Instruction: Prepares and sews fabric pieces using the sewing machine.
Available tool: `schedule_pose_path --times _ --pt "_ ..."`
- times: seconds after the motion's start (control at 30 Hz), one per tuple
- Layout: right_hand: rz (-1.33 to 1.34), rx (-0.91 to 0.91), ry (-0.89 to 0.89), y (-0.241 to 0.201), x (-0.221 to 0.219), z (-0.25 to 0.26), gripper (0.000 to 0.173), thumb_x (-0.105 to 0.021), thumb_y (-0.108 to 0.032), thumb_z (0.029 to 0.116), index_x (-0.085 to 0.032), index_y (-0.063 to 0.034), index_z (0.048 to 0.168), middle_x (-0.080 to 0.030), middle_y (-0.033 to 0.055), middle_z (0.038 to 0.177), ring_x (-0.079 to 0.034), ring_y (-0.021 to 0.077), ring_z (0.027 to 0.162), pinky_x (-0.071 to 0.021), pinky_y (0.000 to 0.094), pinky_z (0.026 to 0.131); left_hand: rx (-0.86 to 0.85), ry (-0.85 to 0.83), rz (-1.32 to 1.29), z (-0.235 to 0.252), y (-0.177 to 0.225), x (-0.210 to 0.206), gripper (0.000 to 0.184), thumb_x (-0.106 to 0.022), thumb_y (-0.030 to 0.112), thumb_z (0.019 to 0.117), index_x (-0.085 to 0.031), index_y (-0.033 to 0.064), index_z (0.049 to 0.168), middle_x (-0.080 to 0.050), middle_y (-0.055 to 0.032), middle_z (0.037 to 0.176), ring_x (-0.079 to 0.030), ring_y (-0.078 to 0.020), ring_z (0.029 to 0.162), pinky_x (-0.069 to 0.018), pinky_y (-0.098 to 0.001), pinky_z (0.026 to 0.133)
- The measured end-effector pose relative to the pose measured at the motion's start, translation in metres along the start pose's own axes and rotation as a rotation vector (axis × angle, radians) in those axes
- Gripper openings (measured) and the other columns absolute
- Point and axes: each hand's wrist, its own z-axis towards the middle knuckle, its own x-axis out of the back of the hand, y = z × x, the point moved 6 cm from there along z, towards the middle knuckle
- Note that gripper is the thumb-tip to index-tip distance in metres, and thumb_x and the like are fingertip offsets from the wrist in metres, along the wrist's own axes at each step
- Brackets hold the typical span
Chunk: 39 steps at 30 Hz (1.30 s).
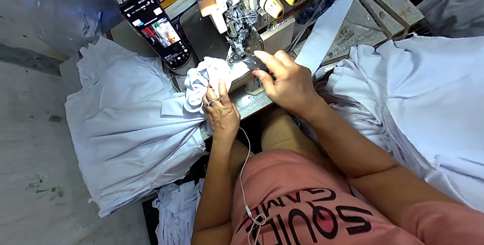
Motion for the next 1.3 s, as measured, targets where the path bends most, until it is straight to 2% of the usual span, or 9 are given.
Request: schedule_pose_path --times 0.17,0.5,0.73,0.83,0.93,1.0,1.07,1.17,1.3 --pt "-0.285 0.085 -0.224 -0.031 -0.019 0.022 0.038 -0.049 -0.021 0.1067 -0.064 -0.0084 0.139 -0.065 0.0181 0.092 -0.065 0.0336 0.067 -0.0481 0.0443 0.053 0.009 0.004 0.015 0.0 0.0 0.0 0.061 -0.059 0.005 0.0896 -0.046 0.0026 0.15 -0.05 -0.0348 0.137 -0.052 -0.0505 0.126 -0.0475 -0.0558 0.097" --pt "-0.386 0.022 -0.421 -0.051 -0.034 0.035 0.043 -0.045 -0.004 0.1023 -0.059 -0.008 0.142 -0.065 0.0203 0.103 -0.068 0.0354 0.077 -0.0497 0.0452 0.059 0.001 0.015 0.011 -0.002 -0.002 0.0 0.061 -0.06 0.007 0.0902 -0.047 0.0035 0.15 -0.052 -0.0337 0.136 -0.054 -0.0487 0.124 -0.0489 -0.0534 0.094" --pt "-0.36 0.01 -0.448 -0.049 -0.035 0.037 0.041 -0.045 -0.005 0.1032 -0.061 -0.0087 0.141 -0.066 0.0206 0.106 -0.069 0.0374 0.082 -0.0505 0.049 0.062 -0.05 0.005 -0.181 -0.007 -0.006 0.006 0.062 -0.065 0.011 0.0905 -0.048 -0.0002 0.149 -0.049 -0.0345 0.141 -0.05 -0.0478 0.131 -0.0426 -0.0543 0.108" --pt "-0.2 -0.01 -0.269 -0.034 -0.018 0.03 0.038 -0.05 -0.021 0.1057 -0.062 -0.0069 0.139 -0.067 0.0215 0.103 -0.068 0.0381 0.076 -0.0517 0.053 0.06 -0.103 0.04 -0.323 -0.025 -0.005 0.032 0.063 -0.068 0.02 0.0924 -0.046 -0.0024 0.147 -0.041 -0.0302 0.152 -0.04 -0.0401 0.144 -0.0344 -0.0501 0.118" --pt "-0.005 0.043 0.006 -0.029 0.005 0.021 0.052 -0.065 -0.033 0.0982 -0.061 -0.0028 0.141 -0.068 0.0178 0.101 -0.062 0.0281 0.069 -0.048 0.0446 0.058 -0.084 0.105 -0.514 -0.068 -0.011 0.058 0.029 -0.067 0.014 0.096 -0.064 0.0044 0.124 -0.066 -0.0145 0.12 -0.061 -0.0202 0.117 -0.0484 -0.033 0.103" --pt "0.105 0.179 0.134 -0.035 -0.004 0.021 0.043 -0.07 -0.022 0.0933 -0.068 0.0001 0.13 -0.069 0.0175 0.094 -0.064 0.0266 0.067 -0.0495 0.0426 0.055 0.026 0.058 -0.63 -0.107 -0.025 0.054 0.014 -0.064 0.008 0.0963 -0.069 -0.0012 0.106 -0.07 -0.0119 0.097 -0.066 -0.0115 0.097 -0.0527 -0.0238 0.092" --pt "0.161 0.364 0.205 -0.043 -0.026 0.029 0.031 -0.064 -0.005 0.0888 -0.074 0.0012 0.118 -0.071 0.0176 0.087 -0.069 0.0295 0.07 -0.0529 0.0428 0.056 0.256 0.034 -0.663 -0.149 -0.05 0.038 0.018 -0.061 0.002 0.093 -0.069 -0.0123 0.101 -0.071 -0.0145 0.091 -0.066 -0.0045 0.087 -0.0523 -0.0168 0.083" --pt "0.155 0.567 0.223 -0.051 -0.056 0.043 0.022 -0.064 -0.004 0.0879 -0.077 0.0005 0.105 -0.069 0.0172 0.08 -0.069 0.0326 0.074 -0.0539 0.0422 0.061 0.838 -0.085 -0.663 -0.204 -0.096 0.009 0.027 -0.058 0.0 0.0974 -0.06 -0.0158 0.12 -0.064 -0.0112 0.093 -0.058 -0.0012 0.078 -0.0493 -0.0167 0.071" --pt "0.055 0.579 0.209 -0.055 -0.072 0.05 0.017 -0.064 -0.011 0.0875 -0.074 0.0 0.096 -0.066 0.016 0.076 -0.068 0.0334 0.069 -0.0513 0.0451 0.057 1.419 -0.257 -0.845 -0.241 -0.133 -0.038 0.039 -0.047 0.005 0.1069 -0.045 -0.0078 0.144 -0.059 -0.025 0.126 -0.06 -0.0243 0.104 -0.0512 -0.0382 0.089"
